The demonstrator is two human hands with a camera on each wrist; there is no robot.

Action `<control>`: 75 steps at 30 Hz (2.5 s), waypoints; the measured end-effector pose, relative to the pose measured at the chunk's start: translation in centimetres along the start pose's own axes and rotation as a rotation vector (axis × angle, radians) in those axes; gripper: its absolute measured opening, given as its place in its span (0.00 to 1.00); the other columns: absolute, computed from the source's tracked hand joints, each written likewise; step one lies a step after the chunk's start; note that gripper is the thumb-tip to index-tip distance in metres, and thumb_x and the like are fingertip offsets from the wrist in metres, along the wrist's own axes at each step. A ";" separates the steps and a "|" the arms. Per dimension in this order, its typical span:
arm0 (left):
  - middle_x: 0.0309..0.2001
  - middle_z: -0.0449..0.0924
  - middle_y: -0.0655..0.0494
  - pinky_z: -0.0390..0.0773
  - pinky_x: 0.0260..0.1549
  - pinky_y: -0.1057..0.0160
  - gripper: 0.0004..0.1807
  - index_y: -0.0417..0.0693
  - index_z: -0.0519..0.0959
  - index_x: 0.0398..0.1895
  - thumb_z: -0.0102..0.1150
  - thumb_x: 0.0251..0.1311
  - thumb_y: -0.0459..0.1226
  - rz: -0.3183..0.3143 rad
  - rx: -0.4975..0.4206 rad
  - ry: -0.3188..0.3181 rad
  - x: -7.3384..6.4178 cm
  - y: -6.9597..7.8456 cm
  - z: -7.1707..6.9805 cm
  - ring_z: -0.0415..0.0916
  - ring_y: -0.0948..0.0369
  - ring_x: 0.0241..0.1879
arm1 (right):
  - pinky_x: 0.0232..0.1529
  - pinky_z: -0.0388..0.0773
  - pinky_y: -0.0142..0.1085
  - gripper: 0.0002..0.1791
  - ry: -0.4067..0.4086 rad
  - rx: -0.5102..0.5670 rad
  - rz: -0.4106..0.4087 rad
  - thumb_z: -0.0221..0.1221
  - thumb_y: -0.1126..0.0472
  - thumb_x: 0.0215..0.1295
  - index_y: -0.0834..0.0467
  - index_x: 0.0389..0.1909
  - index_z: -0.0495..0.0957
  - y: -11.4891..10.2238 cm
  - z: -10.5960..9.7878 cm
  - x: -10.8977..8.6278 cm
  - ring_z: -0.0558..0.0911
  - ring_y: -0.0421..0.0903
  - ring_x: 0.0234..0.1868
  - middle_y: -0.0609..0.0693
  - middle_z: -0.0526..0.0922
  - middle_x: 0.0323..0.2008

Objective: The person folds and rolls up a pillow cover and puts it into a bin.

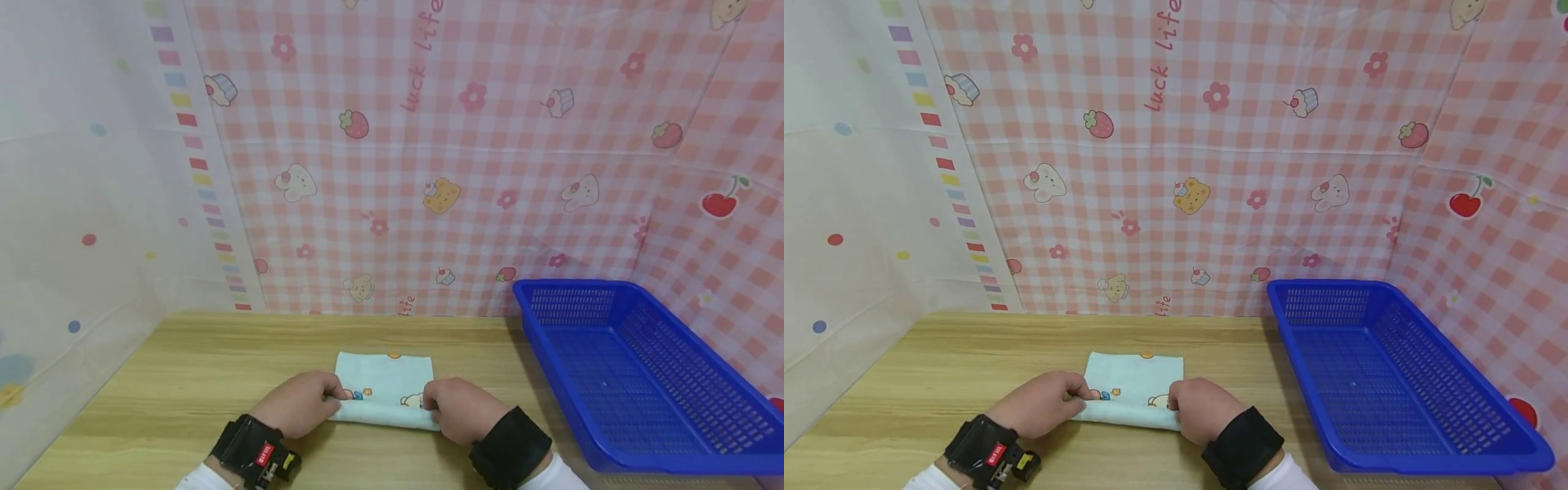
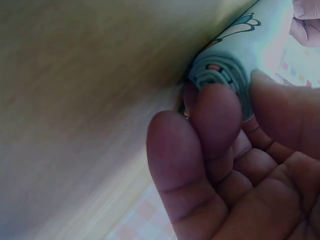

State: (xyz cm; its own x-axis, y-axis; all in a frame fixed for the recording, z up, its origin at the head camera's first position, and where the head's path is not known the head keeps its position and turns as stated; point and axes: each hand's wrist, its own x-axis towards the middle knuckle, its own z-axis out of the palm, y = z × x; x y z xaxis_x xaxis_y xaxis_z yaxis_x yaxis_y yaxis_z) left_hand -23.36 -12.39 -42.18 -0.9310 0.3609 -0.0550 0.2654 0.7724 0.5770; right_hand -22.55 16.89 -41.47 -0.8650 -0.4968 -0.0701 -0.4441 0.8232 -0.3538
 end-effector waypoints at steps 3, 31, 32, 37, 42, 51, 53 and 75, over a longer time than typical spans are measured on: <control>0.45 0.88 0.60 0.68 0.27 0.63 0.07 0.54 0.84 0.32 0.64 0.68 0.33 -0.004 -0.001 -0.010 0.0 0.0 0.0 0.71 0.59 0.29 | 0.40 0.77 0.38 0.07 -0.009 0.006 0.005 0.67 0.69 0.67 0.54 0.35 0.80 -0.1 0.0 0.0 0.75 0.40 0.33 0.46 0.83 0.34; 0.35 0.84 0.62 0.68 0.26 0.61 0.09 0.56 0.84 0.28 0.68 0.64 0.32 -0.026 0.061 0.032 -0.5 1.3 -0.1 0.71 0.59 0.28 | 0.45 0.82 0.41 0.06 -0.020 0.063 0.028 0.65 0.70 0.67 0.55 0.38 0.84 0.0 0.0 0.2 0.83 0.43 0.41 0.49 0.88 0.40; 0.34 0.84 0.62 0.69 0.27 0.61 0.09 0.57 0.84 0.28 0.68 0.63 0.32 -0.025 0.066 0.034 -0.5 1.4 -0.1 0.71 0.59 0.28 | 0.45 0.82 0.41 0.06 -0.020 0.061 0.027 0.65 0.70 0.67 0.55 0.38 0.84 0.0 -0.1 0.2 0.83 0.43 0.41 0.49 0.88 0.40; 0.35 0.84 0.62 0.70 0.28 0.61 0.09 0.56 0.85 0.29 0.72 0.59 0.31 -0.032 0.081 0.028 -0.6 1.5 -0.2 0.72 0.59 0.30 | 0.45 0.81 0.41 0.06 -0.019 0.061 0.022 0.65 0.70 0.67 0.55 0.37 0.84 0.0 -0.2 0.1 0.83 0.42 0.40 0.49 0.88 0.40; 0.35 0.82 0.62 0.70 0.32 0.60 0.11 0.57 0.84 0.30 0.76 0.54 0.31 -0.026 0.108 0.015 -0.5 1.4 -0.1 0.72 0.59 0.32 | 0.43 0.80 0.41 0.06 -0.016 0.061 0.023 0.66 0.68 0.68 0.54 0.34 0.84 -0.1 -0.3 0.0 0.79 0.40 0.37 0.48 0.88 0.37; 0.37 0.82 0.64 0.75 0.43 0.56 0.08 0.59 0.85 0.32 0.77 0.56 0.36 0.000 0.133 0.044 -0.4 0.5 0.4 0.72 0.61 0.36 | 0.36 0.73 0.38 0.12 0.058 0.057 -0.022 0.66 0.71 0.65 0.53 0.27 0.78 -0.4 -0.3 0.2 0.73 0.41 0.30 0.44 0.79 0.29; 0.39 0.84 0.64 0.77 0.46 0.54 0.06 0.57 0.87 0.35 0.76 0.58 0.37 -0.001 0.139 0.048 -0.3 0.4 0.5 0.74 0.62 0.38 | 0.37 0.76 0.38 0.12 0.064 0.058 -0.025 0.65 0.73 0.64 0.53 0.27 0.80 -0.5 -0.1 0.3 0.76 0.41 0.31 0.44 0.80 0.29; 0.35 0.79 0.62 0.76 0.39 0.55 0.14 0.56 0.78 0.29 0.75 0.55 0.31 0.079 0.154 0.074 -0.2 0.9 0.7 0.72 0.61 0.35 | 0.40 0.79 0.40 0.12 0.074 -0.082 0.003 0.72 0.73 0.50 0.57 0.31 0.82 -1.3 0.3 -0.1 0.76 0.42 0.31 0.47 0.83 0.31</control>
State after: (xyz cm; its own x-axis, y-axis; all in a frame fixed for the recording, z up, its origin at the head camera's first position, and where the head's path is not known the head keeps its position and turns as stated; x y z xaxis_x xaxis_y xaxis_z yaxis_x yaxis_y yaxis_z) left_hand -22.71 -11.39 -42.20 -0.9200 0.3889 0.0486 0.3685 0.8161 0.4453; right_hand -21.85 15.81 -41.28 -0.8797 -0.4755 -0.0006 -0.4568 0.8455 -0.2763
